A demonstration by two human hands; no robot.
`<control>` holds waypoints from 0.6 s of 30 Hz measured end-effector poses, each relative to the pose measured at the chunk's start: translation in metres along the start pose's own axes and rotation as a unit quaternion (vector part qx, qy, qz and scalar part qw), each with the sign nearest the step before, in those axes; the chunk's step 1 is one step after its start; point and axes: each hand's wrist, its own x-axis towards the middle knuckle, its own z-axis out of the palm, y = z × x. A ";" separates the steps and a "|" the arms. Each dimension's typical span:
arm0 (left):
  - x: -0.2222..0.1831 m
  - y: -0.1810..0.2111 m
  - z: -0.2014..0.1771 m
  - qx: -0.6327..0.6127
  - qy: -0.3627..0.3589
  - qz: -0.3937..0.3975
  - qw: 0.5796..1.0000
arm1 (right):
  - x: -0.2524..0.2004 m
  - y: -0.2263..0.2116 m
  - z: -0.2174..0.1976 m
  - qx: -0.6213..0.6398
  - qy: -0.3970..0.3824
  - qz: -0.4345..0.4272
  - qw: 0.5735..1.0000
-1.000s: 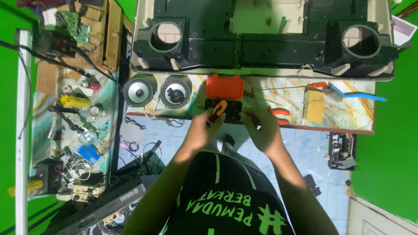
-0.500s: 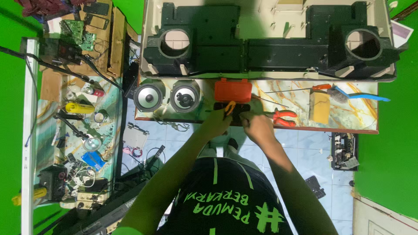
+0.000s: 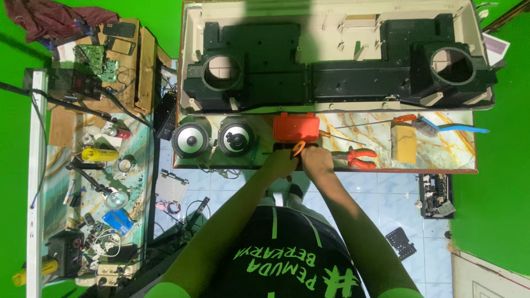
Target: The person solders and adjusts internal components within a large speaker cabinet using a screwdriver and a soldering iron, then organizes small parts in an orange tray.
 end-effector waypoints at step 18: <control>0.008 0.002 -0.010 -0.112 -0.018 -0.060 0.992 | 0.009 -0.009 -0.024 -0.045 -0.064 -0.047 0.996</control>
